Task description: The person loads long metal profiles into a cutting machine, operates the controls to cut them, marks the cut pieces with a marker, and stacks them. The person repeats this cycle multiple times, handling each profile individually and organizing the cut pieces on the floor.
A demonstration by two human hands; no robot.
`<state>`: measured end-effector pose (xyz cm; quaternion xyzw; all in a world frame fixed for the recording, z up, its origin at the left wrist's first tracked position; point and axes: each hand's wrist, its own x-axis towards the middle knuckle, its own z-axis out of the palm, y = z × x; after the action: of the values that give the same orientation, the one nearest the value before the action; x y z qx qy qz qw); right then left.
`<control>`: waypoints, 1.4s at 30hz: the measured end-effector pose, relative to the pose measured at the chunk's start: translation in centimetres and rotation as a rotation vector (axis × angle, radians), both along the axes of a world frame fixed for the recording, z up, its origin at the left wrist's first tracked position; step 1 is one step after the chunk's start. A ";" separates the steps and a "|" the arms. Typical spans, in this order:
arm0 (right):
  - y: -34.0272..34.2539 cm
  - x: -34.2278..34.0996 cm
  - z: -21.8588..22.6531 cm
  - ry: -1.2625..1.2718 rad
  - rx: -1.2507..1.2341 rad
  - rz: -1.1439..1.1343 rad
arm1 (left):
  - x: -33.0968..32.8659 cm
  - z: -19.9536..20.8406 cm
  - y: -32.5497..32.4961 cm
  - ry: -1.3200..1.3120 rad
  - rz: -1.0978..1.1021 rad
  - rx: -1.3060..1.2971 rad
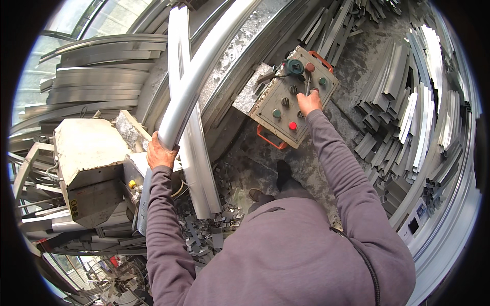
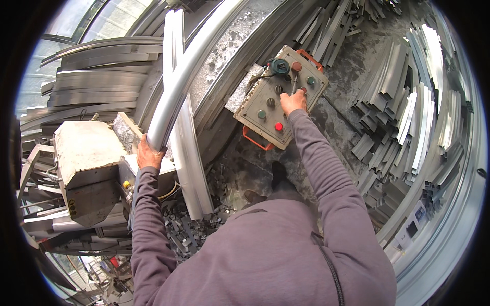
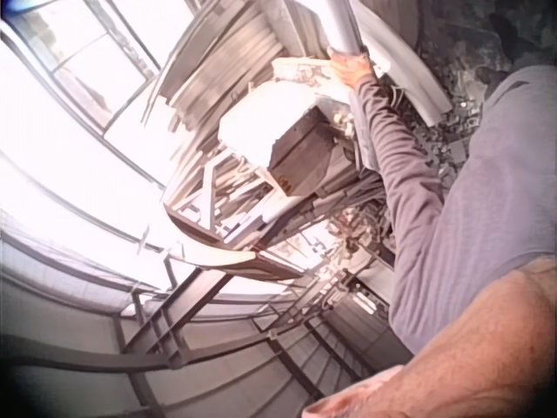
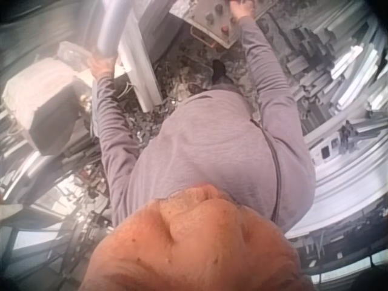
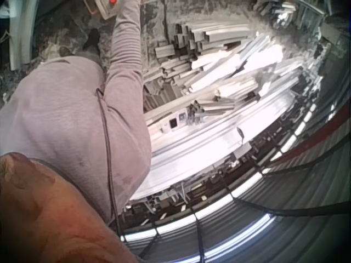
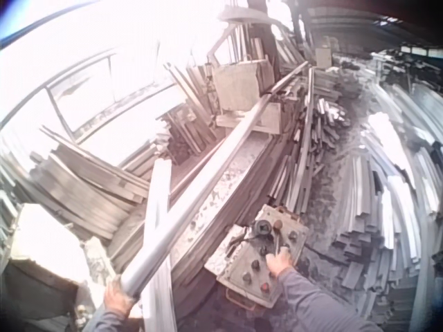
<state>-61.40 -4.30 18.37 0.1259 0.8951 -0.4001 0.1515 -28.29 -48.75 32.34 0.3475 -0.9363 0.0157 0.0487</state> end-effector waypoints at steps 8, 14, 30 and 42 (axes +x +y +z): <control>0.7 4.6 -0.9 0.097 0.014 0.019 | 0.3 0.0 -0.9 -0.047 -0.008 0.051; 1.9 6.2 0.2 0.156 0.081 0.017 | 0.5 2.9 1.8 -0.031 -0.065 0.065; -10.8 -0.2 9.3 -0.382 -1.384 -0.229 | 19.0 10.0 28.9 0.122 0.067 0.150; -6.9 25.7 14.5 -0.488 -1.491 0.367 | 52.9 0.9 28.9 0.150 0.252 -0.054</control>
<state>-35.66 -11.23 32.88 -0.0735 0.3405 -0.8223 0.4501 24.56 -19.87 33.26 0.4610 -0.8782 0.0208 0.1254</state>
